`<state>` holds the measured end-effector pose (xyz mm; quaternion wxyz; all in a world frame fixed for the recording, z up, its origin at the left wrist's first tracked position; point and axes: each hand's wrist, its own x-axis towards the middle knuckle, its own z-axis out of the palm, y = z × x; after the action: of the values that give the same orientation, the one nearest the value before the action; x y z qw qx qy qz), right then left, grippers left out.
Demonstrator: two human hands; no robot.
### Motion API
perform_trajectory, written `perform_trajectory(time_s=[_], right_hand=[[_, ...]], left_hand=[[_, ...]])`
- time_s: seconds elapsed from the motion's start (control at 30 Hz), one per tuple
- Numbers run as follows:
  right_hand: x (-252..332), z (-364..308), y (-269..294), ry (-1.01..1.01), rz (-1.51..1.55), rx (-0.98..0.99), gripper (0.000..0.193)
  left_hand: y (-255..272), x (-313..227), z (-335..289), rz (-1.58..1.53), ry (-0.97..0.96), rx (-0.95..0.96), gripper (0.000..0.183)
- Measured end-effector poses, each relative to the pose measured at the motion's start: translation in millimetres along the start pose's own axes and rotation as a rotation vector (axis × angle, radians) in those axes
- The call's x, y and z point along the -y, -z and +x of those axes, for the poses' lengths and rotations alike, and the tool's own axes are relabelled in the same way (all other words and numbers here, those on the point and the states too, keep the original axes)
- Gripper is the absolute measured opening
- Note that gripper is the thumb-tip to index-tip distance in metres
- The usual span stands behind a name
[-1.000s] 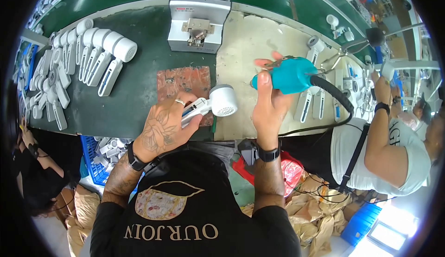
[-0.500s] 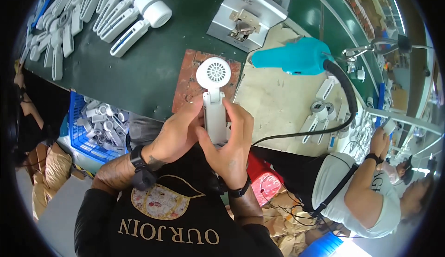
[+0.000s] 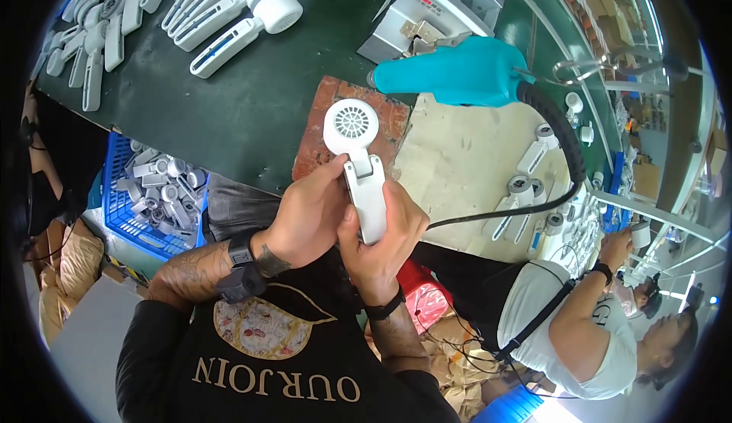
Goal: The person picks up a handheld fan, places it on a red block, and uses a power screwdriver to drive a screw into the handle. This process is repeated for multiple fans, occasionally using a manual screwdriver to pry open the handle casing before fastening the screw.
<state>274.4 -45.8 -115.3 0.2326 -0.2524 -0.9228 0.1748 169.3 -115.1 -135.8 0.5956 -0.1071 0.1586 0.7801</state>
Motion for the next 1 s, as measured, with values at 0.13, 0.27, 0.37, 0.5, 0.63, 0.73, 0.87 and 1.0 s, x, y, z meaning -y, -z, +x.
perform_trajectory(time_s=[0.13, 0.27, 0.37, 0.5, 0.63, 0.73, 0.87, 1.0], right_hand=[[-9.3, -9.4, -8.2, 0.002, 0.062, -0.119, 0.058], [-11.3, -12.7, 0.0, 0.063, 0.113, -0.237, 0.062], [1.2, -1.8, 4.8, -0.204, 0.514, -0.301, 0.064], [6.9, 10.5, 12.9, -0.153, 0.234, -0.015, 0.065], [2.7, 15.6, 4.5, -0.134, 0.079, -0.032, 0.056], [2.3, 15.5, 7.6, -0.161, 0.127, -0.034, 0.051], [0.0, 17.6, 16.4, -0.226, 0.213, 0.010, 0.046], [-3.1, 22.9, 21.8, -0.442, 0.502, 0.043, 0.039]], left_hand=[[-10.2, 0.5, 0.3, -0.101, 0.016, -0.024, 0.038], [-11.0, -1.9, 0.8, -0.097, 0.029, -0.030, 0.040], [-11.0, -2.8, -0.2, -0.078, 0.055, -0.012, 0.042], [-9.6, -2.0, -3.1, -0.078, 0.026, -0.009, 0.041], [-9.1, 2.6, -2.7, -0.072, 0.014, -0.029, 0.040], [-6.5, 2.1, -1.4, -0.083, -0.014, 0.011, 0.040], [-7.2, 0.9, -1.2, -0.046, 0.002, 0.021, 0.043], [-6.4, -2.6, -1.5, 0.020, 0.027, 0.036, 0.046]])
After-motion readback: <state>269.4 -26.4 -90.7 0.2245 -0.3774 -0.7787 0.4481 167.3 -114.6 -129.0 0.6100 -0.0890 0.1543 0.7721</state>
